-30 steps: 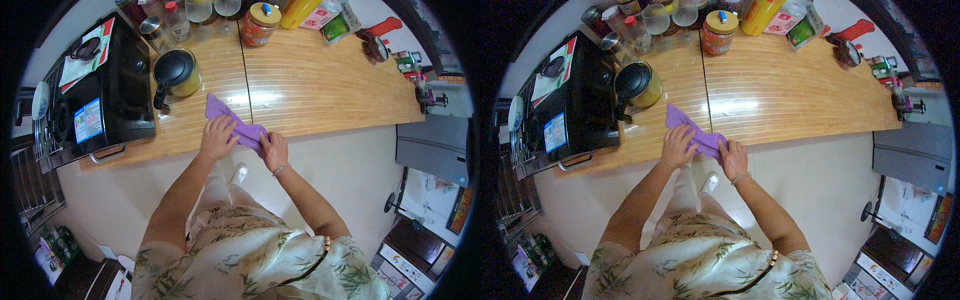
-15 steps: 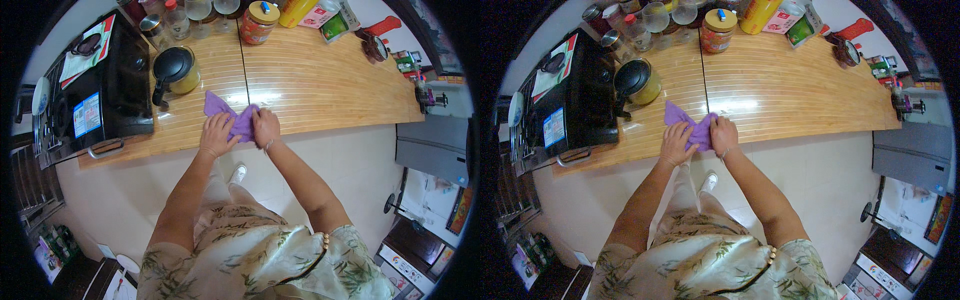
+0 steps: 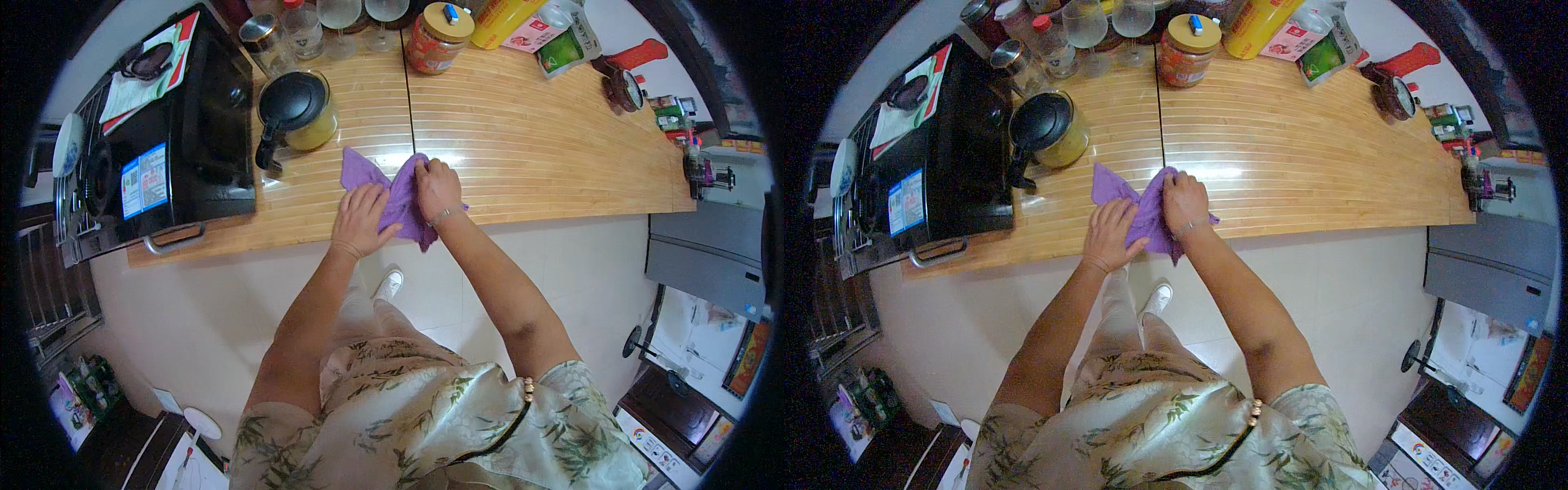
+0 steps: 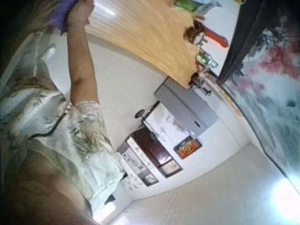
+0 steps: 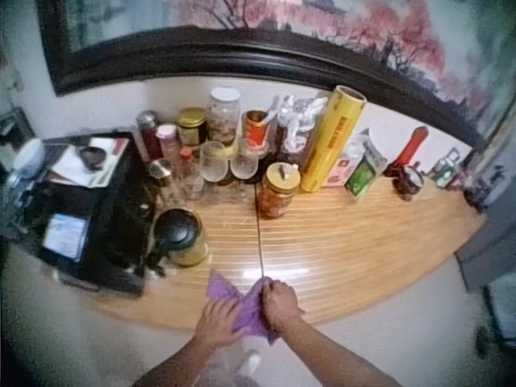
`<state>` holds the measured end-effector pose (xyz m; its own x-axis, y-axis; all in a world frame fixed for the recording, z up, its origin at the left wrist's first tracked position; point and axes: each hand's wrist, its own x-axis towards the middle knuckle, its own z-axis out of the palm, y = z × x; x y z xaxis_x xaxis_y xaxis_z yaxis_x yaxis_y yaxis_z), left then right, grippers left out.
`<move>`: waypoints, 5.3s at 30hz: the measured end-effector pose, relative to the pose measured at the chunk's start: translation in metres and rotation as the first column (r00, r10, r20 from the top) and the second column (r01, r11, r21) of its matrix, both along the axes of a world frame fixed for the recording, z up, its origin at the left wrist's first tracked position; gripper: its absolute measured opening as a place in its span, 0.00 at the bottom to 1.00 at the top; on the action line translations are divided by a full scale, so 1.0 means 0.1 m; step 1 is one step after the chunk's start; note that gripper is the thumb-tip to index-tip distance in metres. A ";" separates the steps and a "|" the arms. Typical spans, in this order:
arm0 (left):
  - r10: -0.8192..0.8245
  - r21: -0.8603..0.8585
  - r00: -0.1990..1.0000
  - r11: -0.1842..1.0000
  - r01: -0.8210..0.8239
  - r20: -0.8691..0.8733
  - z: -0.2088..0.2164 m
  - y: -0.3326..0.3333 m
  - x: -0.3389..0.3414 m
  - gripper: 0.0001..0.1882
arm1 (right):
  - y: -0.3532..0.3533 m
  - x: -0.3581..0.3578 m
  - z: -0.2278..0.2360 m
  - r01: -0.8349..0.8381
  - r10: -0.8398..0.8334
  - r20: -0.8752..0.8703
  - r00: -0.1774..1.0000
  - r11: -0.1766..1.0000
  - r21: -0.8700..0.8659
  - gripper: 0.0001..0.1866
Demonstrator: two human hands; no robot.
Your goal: The person wipes a wooden table surface with a purple cloth, moving various items like a kettle, jars, and a dish rack to clean underneath them. The person systematically wipes the table, lifts objects to clean the area beneath, and then places them back down.
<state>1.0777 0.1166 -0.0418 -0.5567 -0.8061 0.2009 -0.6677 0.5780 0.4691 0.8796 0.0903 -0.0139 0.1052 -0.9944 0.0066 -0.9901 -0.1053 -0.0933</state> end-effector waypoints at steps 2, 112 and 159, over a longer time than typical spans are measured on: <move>-0.004 0.051 1.000 0.999 0.004 0.012 -0.01 -0.02 0.02 0.37 | 0.30 -0.11 -0.07 -0.087 0.086 0.031 0.996 0.996 0.023 0.17; -0.056 0.028 0.967 0.998 0.050 0.250 0.14 0.50 -0.15 0.32 | 1.92 0.38 -0.33 0.151 -0.618 0.770 0.161 0.786 0.599 0.06; -0.146 -0.020 0.966 0.988 0.153 0.213 0.11 0.45 -0.60 0.28 | 1.94 -0.15 -0.41 0.340 -0.601 0.762 0.240 0.788 0.514 0.10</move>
<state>1.0179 0.1621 -0.0304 -0.7031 -0.7049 0.0937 -0.6537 0.6926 0.3049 0.8644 0.2843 -0.0549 -0.3186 -0.8457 -0.4281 -0.1889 0.4992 -0.8456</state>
